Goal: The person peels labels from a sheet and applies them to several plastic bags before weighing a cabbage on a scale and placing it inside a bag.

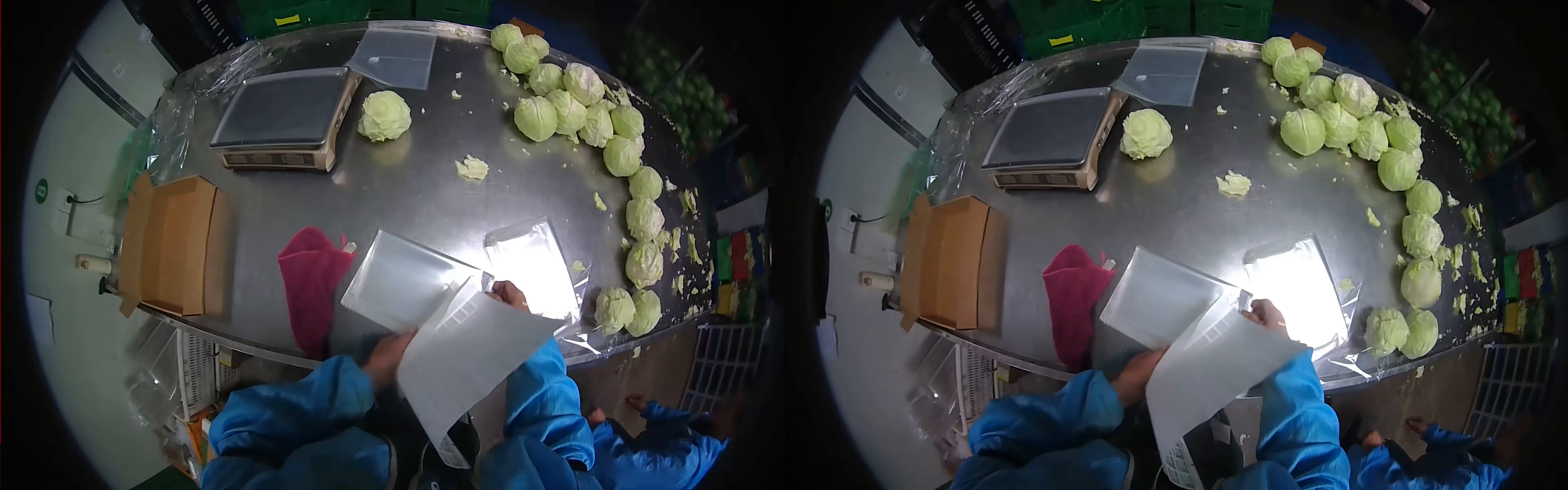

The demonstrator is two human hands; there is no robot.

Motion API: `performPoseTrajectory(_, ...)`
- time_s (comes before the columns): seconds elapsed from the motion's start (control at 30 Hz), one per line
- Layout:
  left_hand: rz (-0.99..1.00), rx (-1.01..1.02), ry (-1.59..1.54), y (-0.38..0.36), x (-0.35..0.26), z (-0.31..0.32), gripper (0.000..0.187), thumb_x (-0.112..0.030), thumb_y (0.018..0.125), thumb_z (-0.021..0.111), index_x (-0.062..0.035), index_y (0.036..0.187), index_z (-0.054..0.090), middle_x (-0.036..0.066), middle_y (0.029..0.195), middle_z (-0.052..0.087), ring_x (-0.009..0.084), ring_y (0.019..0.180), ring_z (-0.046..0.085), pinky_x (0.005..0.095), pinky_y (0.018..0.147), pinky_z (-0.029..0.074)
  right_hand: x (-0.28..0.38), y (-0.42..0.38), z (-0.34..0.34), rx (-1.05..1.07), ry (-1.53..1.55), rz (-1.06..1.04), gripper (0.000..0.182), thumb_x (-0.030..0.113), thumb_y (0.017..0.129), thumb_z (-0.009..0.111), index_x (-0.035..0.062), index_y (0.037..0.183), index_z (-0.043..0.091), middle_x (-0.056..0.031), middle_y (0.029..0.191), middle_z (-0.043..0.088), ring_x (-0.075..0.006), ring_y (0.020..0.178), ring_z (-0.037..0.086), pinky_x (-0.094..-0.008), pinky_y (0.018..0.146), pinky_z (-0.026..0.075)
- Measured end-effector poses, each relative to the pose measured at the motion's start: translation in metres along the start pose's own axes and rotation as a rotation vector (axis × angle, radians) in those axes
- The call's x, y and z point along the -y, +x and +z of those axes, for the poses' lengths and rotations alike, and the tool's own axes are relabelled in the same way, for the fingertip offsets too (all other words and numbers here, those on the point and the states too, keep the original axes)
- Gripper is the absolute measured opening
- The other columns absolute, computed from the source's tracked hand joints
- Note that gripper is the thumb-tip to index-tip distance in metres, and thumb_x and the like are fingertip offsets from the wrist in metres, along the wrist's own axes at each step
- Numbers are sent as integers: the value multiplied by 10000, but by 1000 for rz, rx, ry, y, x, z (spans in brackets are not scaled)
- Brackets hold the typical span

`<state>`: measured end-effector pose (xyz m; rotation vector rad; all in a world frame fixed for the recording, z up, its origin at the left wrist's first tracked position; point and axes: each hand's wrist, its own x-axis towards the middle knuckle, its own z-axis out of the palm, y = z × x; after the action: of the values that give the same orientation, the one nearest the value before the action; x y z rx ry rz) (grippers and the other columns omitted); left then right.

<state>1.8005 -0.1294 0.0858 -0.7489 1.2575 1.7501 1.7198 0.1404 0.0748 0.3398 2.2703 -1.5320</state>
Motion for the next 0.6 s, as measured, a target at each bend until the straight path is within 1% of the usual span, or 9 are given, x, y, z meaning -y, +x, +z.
performPoseTrajectory(0.03,-3,-7,7,-6,7,-8,393,-325,958,419,0,1106,582,104,1049,616,158,916,596,299,797,463,23,-11,2,-66,21,65,207,114,866,541,-34,1010,558,-119,801,622,-179,691,594,-288,626,480)
performPoseTrajectory(0.07,85,-59,-4,-13,20,-18,413,-359,934,449,-9,1094,596,124,1021,626,181,890,604,313,797,459,11,-10,-3,-35,225,66,197,131,882,539,-32,993,561,-105,786,615,-162,660,584,-261,583,466)
performPoseTrajectory(0.13,181,-125,-21,-38,19,-28,434,-394,910,479,-18,1082,610,144,992,637,205,864,612,328,796,455,12,-22,-10,-55,310,38,211,145,879,547,-17,1013,563,-100,794,617,-162,642,586,-269,576,474)
performPoseTrajectory(0.2,677,-349,466,-84,-15,-22,344,-304,899,527,-5,1045,616,135,983,635,171,849,606,306,782,454,32,-36,-16,-15,428,66,248,197,906,515,-16,1019,572,-83,815,622,-157,650,580,-270,606,471)
performPoseTrajectory(0.33,644,-279,387,-101,-73,-30,288,-175,847,614,-2,1075,586,105,982,640,162,837,610,285,767,460,67,-33,-7,272,569,19,374,296,945,436,-40,1045,567,-110,867,631,-179,749,592,-310,710,477)
performPoseTrajectory(0.43,742,-86,344,-124,-117,-18,408,-104,764,699,-29,1137,552,90,971,645,167,842,620,275,758,474,108,-25,2,340,680,-18,433,324,945,434,-51,1133,540,-124,999,610,-200,903,577,-312,839,440)
performPoseTrajectory(0.5,1055,-127,964,-148,-143,-7,524,-131,713,738,-75,1188,526,95,975,636,214,861,631,299,747,494,133,-35,2,436,743,-81,444,328,932,453,-28,1188,522,-94,1052,594,-177,952,557,-294,877,416)
performPoseTrajectory(0.53,1263,-137,1121,-146,-148,-11,567,-152,680,755,-98,1196,524,82,962,633,245,883,631,329,744,500,144,-44,0,482,650,-147,409,299,917,484,-7,1185,529,-78,1059,591,-159,961,549,-283,875,411)
performPoseTrajectory(0.6,1257,-112,1199,-159,-159,-13,582,-158,677,756,-102,1204,516,78,951,632,258,882,629,343,751,499,153,-54,7,508,554,-236,333,163,860,579,38,1166,546,-46,1047,591,-105,953,531,-245,858,403)
